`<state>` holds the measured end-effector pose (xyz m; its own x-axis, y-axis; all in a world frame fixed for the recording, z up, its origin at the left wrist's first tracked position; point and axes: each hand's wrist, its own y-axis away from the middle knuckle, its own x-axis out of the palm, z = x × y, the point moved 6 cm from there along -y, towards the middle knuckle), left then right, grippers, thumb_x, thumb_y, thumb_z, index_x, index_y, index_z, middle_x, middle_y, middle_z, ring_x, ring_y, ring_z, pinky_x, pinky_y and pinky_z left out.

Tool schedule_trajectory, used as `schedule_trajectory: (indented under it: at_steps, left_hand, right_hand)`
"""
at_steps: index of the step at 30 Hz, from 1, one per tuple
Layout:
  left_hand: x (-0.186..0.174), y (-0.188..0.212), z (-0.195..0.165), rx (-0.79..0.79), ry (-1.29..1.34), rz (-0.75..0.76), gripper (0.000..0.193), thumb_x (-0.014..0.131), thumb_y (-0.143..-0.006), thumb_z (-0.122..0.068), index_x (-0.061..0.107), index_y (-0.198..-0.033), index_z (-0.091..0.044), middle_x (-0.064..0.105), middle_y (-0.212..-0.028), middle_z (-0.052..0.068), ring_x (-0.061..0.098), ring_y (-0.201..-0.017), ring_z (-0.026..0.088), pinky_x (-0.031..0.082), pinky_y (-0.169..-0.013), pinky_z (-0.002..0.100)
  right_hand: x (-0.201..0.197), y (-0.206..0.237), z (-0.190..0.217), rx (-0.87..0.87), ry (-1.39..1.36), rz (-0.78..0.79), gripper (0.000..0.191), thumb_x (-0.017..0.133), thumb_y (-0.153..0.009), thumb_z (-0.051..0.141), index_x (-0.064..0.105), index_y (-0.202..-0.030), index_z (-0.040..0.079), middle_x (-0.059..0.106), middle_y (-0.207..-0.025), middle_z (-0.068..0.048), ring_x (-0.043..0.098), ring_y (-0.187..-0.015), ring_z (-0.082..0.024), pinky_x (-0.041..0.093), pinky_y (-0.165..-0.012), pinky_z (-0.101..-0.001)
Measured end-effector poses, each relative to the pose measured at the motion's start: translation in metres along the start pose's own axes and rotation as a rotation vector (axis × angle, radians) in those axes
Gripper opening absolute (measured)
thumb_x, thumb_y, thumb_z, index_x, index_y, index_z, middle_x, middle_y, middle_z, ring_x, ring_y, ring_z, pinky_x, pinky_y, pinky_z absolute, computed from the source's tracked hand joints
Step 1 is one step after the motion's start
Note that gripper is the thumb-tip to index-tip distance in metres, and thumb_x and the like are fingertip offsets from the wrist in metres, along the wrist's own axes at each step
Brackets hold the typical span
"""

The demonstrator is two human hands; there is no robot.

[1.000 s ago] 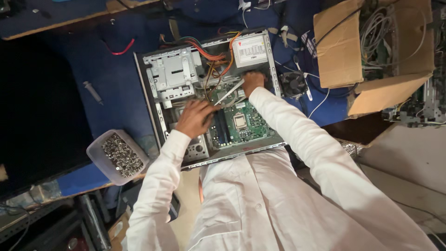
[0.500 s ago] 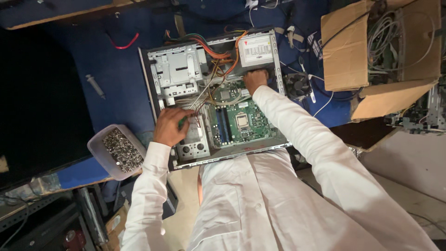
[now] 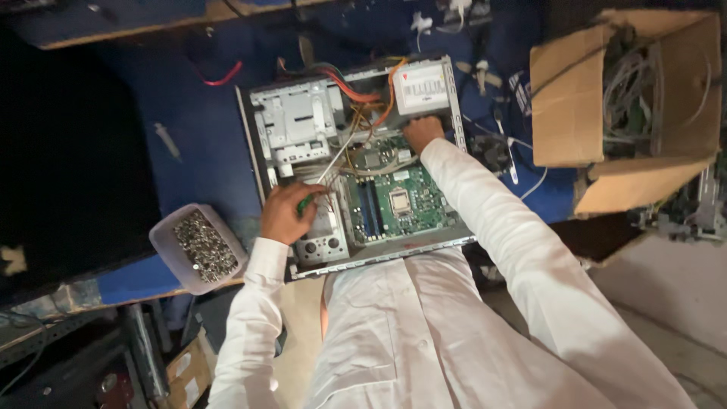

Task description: The person uses a screwdriver to loosen screws on a CPU cooler inside an open desktop computer case. They remove the cooler and fan assembly, set it aside, and then disconnect a power cable from the motherboard.

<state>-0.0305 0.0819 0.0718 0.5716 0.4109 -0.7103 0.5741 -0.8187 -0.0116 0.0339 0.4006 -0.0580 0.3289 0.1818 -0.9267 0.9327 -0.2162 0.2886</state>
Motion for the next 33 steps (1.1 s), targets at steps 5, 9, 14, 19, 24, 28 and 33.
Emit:
schedule_trajectory:
  at_steps: [5,9,14,19,24,28,33]
  left_hand:
    - [0.003,-0.003,0.006,0.047,0.01,-0.085,0.03,0.068,-0.081,-0.011,0.076,-0.109,-0.017,0.072,-0.097,0.008,0.066,-0.088,0.031,0.049,-0.081,0.043]
    - [0.008,-0.004,0.011,0.053,0.049,-0.105,0.031,0.067,-0.081,-0.011,0.074,-0.111,-0.016,0.073,-0.098,0.007,0.068,-0.091,0.029,0.049,-0.079,0.043]
    - [0.012,-0.004,0.015,-0.014,0.04,-0.079,0.031,0.067,-0.081,-0.011,0.074,-0.11,-0.016,0.073,-0.097,0.007,0.069,-0.092,0.028,0.049,-0.081,0.043]
    - [0.008,-0.005,0.012,-0.004,0.052,-0.129,0.029,0.066,-0.082,-0.011,0.075,-0.109,-0.016,0.074,-0.098,0.006,0.07,-0.094,0.028,0.048,-0.085,0.043]
    - [0.008,-0.006,0.011,-0.037,0.036,-0.131,0.025,0.066,-0.084,-0.011,0.074,-0.108,-0.015,0.074,-0.097,0.005,0.07,-0.094,0.029,0.048,-0.089,0.044]
    - [0.009,-0.007,0.013,-0.073,0.048,-0.099,0.026,0.065,-0.083,-0.012,0.074,-0.108,-0.016,0.074,-0.1,0.005,0.07,-0.094,0.028,0.05,-0.087,0.043]
    - [0.007,-0.007,0.011,-0.056,0.032,-0.107,0.026,0.066,-0.083,-0.012,0.075,-0.108,-0.015,0.074,-0.098,0.007,0.07,-0.094,0.03,0.048,-0.091,0.045]
  right_hand:
    - [-0.015,-0.002,0.001,0.01,0.05,-0.177,0.023,0.058,-0.089,0.029,0.08,-0.091,0.025,0.076,-0.104,-0.003,0.074,-0.096,-0.026,0.055,-0.067,-0.0459]
    - [0.003,-0.002,0.002,0.071,-0.056,0.109,0.024,0.056,-0.096,0.027,0.08,-0.1,0.023,0.077,-0.103,-0.004,0.076,-0.091,-0.026,0.056,-0.067,-0.046]
    - [0.013,-0.004,0.002,0.113,-0.025,0.183,0.022,0.058,-0.096,0.023,0.08,-0.099,0.024,0.079,-0.101,-0.001,0.076,-0.09,-0.024,0.057,-0.062,-0.0478]
    - [0.01,-0.005,0.003,0.08,0.024,0.056,0.018,0.061,-0.09,0.024,0.08,-0.093,0.025,0.078,-0.095,-0.002,0.076,-0.082,-0.025,0.054,-0.058,-0.0522]
    - [0.01,-0.004,0.004,0.106,0.005,0.054,0.018,0.062,-0.093,0.026,0.08,-0.089,0.024,0.079,-0.087,-0.002,0.077,-0.077,-0.024,0.052,-0.056,-0.0497]
    - [0.01,-0.004,0.006,0.084,0.019,0.086,0.017,0.064,-0.091,0.026,0.081,-0.091,0.024,0.079,-0.087,-0.002,0.077,-0.078,-0.024,0.051,-0.057,-0.0484]
    - [0.009,-0.003,0.007,0.044,-0.019,0.103,0.015,0.067,-0.088,0.022,0.081,-0.091,0.022,0.079,-0.089,-0.003,0.077,-0.082,-0.024,0.054,-0.06,-0.0442]
